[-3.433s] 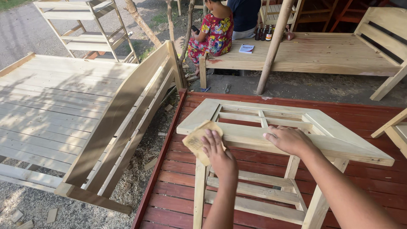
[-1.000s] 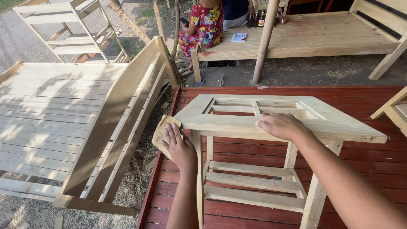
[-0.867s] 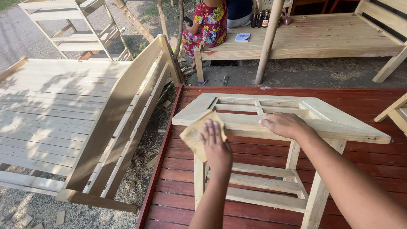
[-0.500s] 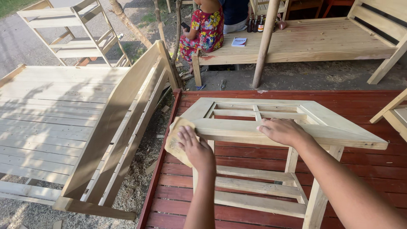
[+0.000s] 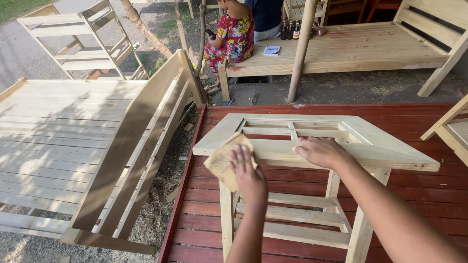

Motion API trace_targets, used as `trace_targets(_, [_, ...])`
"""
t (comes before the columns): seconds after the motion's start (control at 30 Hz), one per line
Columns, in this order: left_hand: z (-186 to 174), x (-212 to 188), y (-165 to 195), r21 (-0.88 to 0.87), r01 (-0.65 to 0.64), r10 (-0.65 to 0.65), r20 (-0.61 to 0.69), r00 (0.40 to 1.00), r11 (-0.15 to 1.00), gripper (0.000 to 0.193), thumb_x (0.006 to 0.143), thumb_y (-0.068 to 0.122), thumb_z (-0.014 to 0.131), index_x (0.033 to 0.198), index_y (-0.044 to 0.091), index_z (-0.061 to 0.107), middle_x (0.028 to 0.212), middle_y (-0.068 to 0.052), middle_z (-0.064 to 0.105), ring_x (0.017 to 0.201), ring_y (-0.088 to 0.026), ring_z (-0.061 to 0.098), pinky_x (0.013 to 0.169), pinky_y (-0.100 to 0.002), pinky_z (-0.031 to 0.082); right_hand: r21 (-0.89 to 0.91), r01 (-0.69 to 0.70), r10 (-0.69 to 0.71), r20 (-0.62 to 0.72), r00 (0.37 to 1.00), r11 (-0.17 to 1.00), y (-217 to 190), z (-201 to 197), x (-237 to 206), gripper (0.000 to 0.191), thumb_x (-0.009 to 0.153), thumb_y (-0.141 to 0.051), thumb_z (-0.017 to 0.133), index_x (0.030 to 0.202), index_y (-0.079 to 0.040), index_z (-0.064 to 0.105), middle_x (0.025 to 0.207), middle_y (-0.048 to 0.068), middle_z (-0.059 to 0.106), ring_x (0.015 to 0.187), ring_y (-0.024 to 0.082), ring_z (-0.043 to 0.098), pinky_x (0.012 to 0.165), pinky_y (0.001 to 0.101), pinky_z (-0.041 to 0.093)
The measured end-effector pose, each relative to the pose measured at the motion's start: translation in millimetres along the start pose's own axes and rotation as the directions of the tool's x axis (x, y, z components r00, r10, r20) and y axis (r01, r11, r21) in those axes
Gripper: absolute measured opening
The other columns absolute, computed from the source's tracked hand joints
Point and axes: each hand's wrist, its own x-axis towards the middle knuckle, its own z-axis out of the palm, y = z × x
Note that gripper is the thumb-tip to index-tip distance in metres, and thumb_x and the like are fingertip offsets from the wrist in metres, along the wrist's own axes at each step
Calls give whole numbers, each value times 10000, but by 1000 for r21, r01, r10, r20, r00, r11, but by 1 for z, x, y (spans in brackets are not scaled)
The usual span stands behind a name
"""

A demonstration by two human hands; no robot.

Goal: The person sands a small wooden table frame with sandpaper, rubbing the tabletop, edges, aprons and legs by hand. They briefly use a dark sanding pad on the tabletop and reposition the table to reach different surfaces, continuing to sand the frame throughout.

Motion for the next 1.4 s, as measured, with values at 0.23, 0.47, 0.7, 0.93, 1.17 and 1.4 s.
trace_targets(0.23, [-40,31,-62,233,98,-85,-66,994,968,493,1095,96,530,1580,72,441,1662,-138,404,1571,-316,325,1297,-581,83,11,-8,8,-7,1000,1000,0,-1,-1,605,970,-583,361,1451,-277,564,1472,48,583,1376,280,529,1173,478,382])
trace_targets(0.47, [1,-6,-10,48,-117,111,116,987,992,659,914,66,570,1556,59,419,1639,-152,371,1541,-375,280,1255,-566,151,6,-24,24,28,999,1000,-3,-4,3,591,987,-559,369,1455,-264,574,1476,43,600,1350,304,565,1153,472,428])
trace_targets(0.7, [-26,23,-64,272,81,-77,-26,997,959,541,1024,89,517,1560,134,465,1656,-58,394,1563,-290,320,1268,-590,90,40,-33,32,3,999,999,-2,-5,3,602,977,-542,357,1487,-261,512,1516,25,529,1363,306,522,1155,477,393])
trace_targets(0.93, [18,-9,27,122,-145,121,188,975,982,606,957,115,541,1559,131,471,1641,-98,433,1545,-312,337,1263,-573,146,26,6,-7,15,1000,1000,-4,-4,7,612,989,-566,354,1485,-261,544,1539,37,533,1425,285,492,1199,464,364])
trace_targets(1.17, [-46,54,-64,329,-253,214,150,965,910,392,1025,218,543,1386,73,591,1474,-142,580,1463,-329,449,1263,-559,195,69,-76,67,116,991,995,40,-17,-5,701,895,-729,353,1537,-461,432,1633,-111,395,1527,200,355,1265,450,271])
trace_targets(1.4, [-48,45,-59,212,-80,87,-24,996,974,458,961,101,517,1412,51,574,1503,-152,565,1534,-341,375,1305,-548,173,-76,-129,131,19,991,989,100,-18,-52,812,829,-829,423,1549,-455,393,1620,-116,416,1464,214,458,1218,435,393])
